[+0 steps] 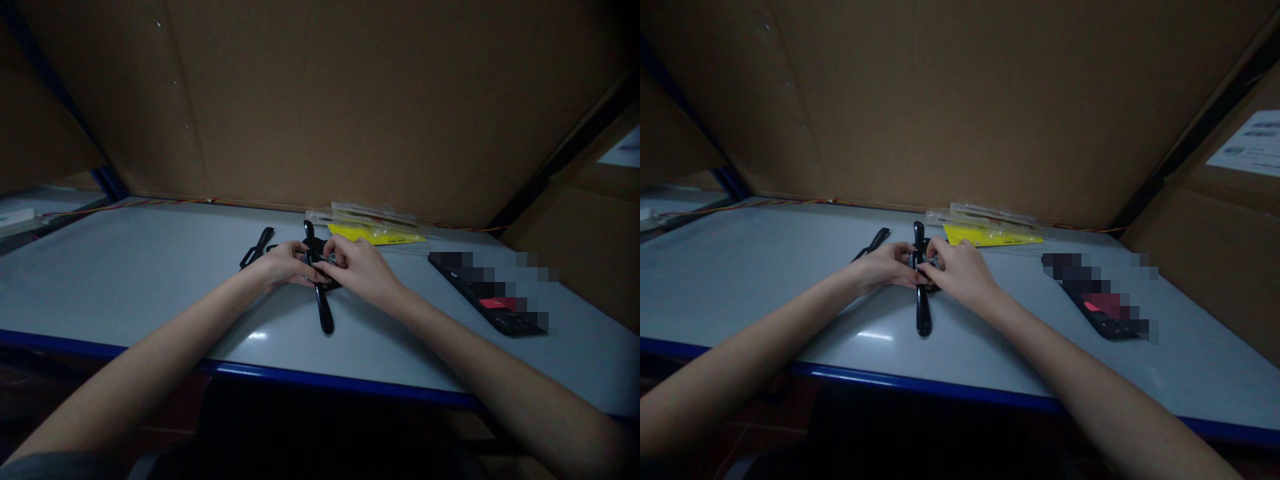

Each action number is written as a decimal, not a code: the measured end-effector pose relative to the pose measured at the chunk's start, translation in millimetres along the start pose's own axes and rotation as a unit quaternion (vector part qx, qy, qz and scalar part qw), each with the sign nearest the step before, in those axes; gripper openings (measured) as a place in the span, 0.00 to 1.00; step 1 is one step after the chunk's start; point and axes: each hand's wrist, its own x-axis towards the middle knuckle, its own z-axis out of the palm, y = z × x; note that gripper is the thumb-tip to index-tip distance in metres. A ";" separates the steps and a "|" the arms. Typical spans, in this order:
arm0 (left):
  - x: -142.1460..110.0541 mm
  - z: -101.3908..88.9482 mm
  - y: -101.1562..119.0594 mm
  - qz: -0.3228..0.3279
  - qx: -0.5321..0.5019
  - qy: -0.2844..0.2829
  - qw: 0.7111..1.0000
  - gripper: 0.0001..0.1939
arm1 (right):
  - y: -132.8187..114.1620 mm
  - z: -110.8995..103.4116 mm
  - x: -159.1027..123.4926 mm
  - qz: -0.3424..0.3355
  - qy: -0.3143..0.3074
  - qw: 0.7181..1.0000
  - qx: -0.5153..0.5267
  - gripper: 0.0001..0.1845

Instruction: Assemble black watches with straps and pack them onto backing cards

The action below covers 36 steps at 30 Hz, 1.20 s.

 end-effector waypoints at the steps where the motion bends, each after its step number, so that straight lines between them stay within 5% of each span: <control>1: -0.2 0.0 -0.1 0.000 -0.001 0.000 1.000 0.26 | 0.2 0.0 -0.1 0.001 0.004 1.000 -0.004 0.09; 20: -1.0 -0.6 0.2 0.013 -0.006 -0.030 0.999 0.27 | -7.1 -0.7 -2.0 0.002 0.010 0.999 -0.045 0.10; 30: 2.5 -4.3 5.7 0.001 -0.022 0.022 1.000 0.17 | 19.3 -11.3 7.5 0.052 0.058 0.995 0.059 0.16; 36: 1.2 -3.4 4.7 0.023 -0.018 0.026 0.999 0.21 | 21.7 -2.4 7.5 0.021 0.001 0.992 0.124 0.08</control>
